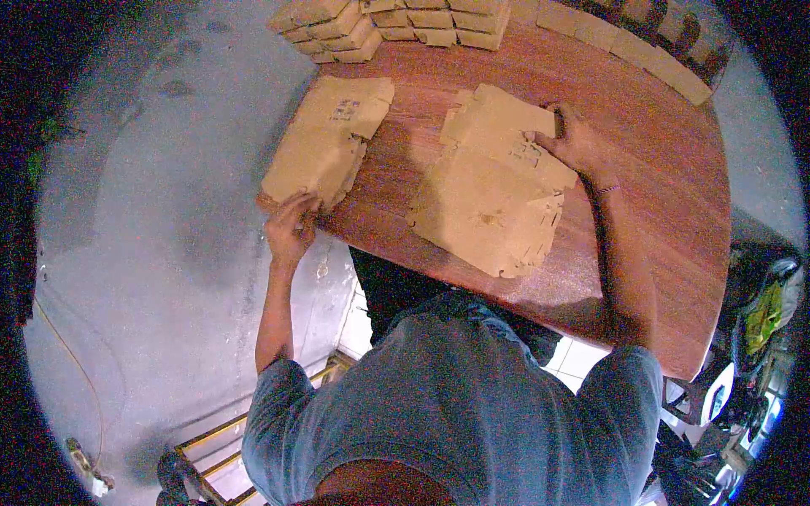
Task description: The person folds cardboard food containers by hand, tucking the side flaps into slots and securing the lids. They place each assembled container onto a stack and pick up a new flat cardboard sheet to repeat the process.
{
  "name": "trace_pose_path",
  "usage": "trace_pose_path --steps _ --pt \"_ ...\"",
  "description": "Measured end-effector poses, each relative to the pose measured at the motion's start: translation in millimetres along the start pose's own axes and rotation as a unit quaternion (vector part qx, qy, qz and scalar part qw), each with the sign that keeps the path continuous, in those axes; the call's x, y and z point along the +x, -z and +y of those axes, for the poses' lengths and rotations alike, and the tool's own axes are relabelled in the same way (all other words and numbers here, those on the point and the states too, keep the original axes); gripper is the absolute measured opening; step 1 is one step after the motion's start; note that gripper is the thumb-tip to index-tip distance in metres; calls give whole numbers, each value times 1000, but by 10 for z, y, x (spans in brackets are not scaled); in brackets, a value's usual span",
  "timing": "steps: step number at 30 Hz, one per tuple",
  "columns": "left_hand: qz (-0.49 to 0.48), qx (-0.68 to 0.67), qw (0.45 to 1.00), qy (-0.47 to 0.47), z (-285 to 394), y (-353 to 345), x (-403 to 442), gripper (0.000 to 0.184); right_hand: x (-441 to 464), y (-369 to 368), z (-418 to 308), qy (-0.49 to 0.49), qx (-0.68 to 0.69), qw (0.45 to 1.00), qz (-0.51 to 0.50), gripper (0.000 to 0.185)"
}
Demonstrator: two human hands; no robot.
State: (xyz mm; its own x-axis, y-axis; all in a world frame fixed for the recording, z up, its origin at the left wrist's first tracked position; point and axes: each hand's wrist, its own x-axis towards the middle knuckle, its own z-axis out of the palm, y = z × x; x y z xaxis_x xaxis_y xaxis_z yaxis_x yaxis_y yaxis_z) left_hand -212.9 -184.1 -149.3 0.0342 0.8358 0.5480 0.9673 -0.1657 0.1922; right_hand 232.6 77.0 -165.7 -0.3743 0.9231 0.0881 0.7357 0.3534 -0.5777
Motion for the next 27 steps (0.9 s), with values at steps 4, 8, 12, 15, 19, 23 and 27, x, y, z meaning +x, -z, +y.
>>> trace_pose_path --steps 4,8,12,15,19,23,27 --pt "-34 -95 992 78 -59 58 27 11 -9 5 1 -3 22 1000 1 57" --pt "-55 -219 960 163 -214 174 103 8 29 -35 80 3 -6 1000 -2 57" --pt "-58 -277 934 218 -168 380 270 8 16 5 37 9 7 1000 -11 58" --pt "-21 -149 978 143 -82 589 464 10 -17 51 -60 -3 5 1000 -14 60" --pt "169 18 981 91 -446 767 724 17 20 12 28 -6 -12 1000 -20 61" --pt "341 103 927 114 -243 1206 1273 20 34 0 57 -5 -35 999 -16 60" --pt "403 110 908 1 431 1072 1409 23 32 -77 170 46 -61 997 27 56"
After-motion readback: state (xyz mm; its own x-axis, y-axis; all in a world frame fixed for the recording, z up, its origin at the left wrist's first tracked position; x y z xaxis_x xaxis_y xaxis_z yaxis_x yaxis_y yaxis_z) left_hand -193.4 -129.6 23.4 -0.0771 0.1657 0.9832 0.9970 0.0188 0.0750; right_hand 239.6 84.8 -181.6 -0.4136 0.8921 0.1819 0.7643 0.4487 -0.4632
